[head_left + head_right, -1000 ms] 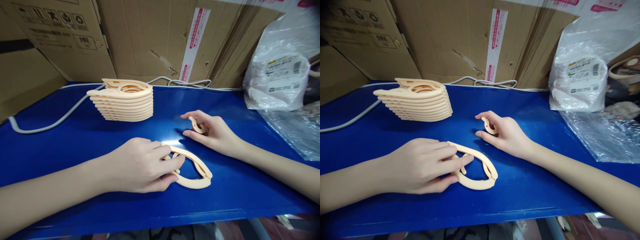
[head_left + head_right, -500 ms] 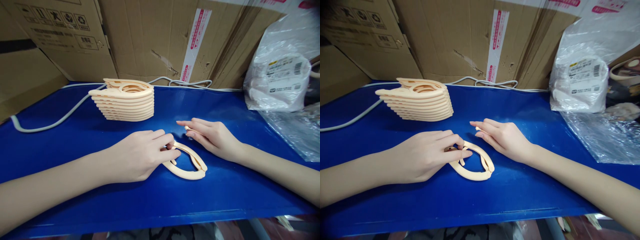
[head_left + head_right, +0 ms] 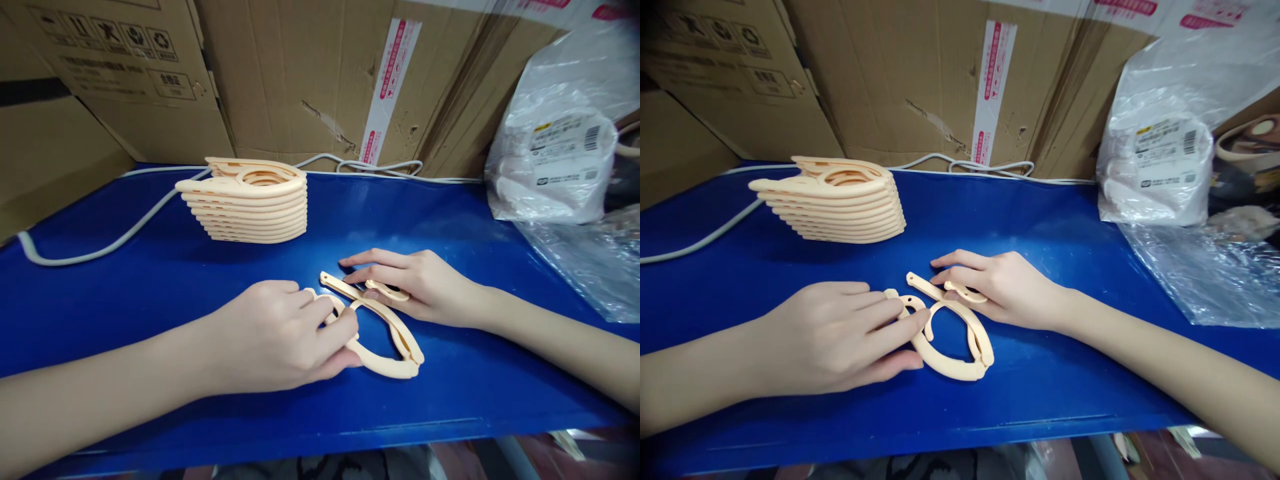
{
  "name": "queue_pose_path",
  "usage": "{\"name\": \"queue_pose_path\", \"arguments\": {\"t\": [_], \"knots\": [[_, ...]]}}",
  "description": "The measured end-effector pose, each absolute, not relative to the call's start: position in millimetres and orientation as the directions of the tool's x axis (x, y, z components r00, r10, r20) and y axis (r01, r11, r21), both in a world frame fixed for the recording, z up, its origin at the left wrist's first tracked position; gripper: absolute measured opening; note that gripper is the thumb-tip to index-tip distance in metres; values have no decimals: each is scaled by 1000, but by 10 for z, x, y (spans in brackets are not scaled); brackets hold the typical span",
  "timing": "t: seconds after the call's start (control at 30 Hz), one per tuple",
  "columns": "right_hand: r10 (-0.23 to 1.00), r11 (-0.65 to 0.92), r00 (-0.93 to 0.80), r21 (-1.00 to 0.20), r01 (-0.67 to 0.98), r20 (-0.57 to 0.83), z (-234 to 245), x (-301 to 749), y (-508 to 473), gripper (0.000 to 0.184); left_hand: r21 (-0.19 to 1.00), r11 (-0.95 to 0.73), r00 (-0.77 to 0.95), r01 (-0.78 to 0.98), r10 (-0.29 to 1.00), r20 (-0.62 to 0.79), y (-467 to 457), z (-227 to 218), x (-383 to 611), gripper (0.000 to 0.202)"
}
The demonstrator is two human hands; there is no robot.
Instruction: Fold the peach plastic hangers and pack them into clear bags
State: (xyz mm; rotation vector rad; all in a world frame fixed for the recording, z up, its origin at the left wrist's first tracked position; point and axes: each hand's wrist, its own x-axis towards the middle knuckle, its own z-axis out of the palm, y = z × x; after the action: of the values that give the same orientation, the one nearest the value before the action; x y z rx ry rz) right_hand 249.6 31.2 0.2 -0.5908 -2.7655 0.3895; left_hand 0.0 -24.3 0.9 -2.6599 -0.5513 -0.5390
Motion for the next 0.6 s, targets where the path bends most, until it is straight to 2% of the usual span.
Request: {"name": "queue_pose_path", "arguments": {"t": [0.17, 0.3, 0.43, 0.6], "knots": [[470, 868, -844, -307, 389, 258, -20, 2505, 301, 23, -266, -768, 762, 583, 403, 507, -237, 12, 4, 43], [497, 858, -800, -328, 394, 337, -46, 2522, 316, 22, -260, -737, 756, 624, 485, 439, -235, 37, -12, 47], [410, 898, -842, -315, 307, 350, -36, 2539, 323, 32, -90, -762, 719, 642, 557, 415, -239, 12, -5, 53], [331, 914, -900, -333, 231, 284, 19, 2542, 261, 30, 140, -744, 667, 653, 653, 358, -189, -2, 16, 60]]}}
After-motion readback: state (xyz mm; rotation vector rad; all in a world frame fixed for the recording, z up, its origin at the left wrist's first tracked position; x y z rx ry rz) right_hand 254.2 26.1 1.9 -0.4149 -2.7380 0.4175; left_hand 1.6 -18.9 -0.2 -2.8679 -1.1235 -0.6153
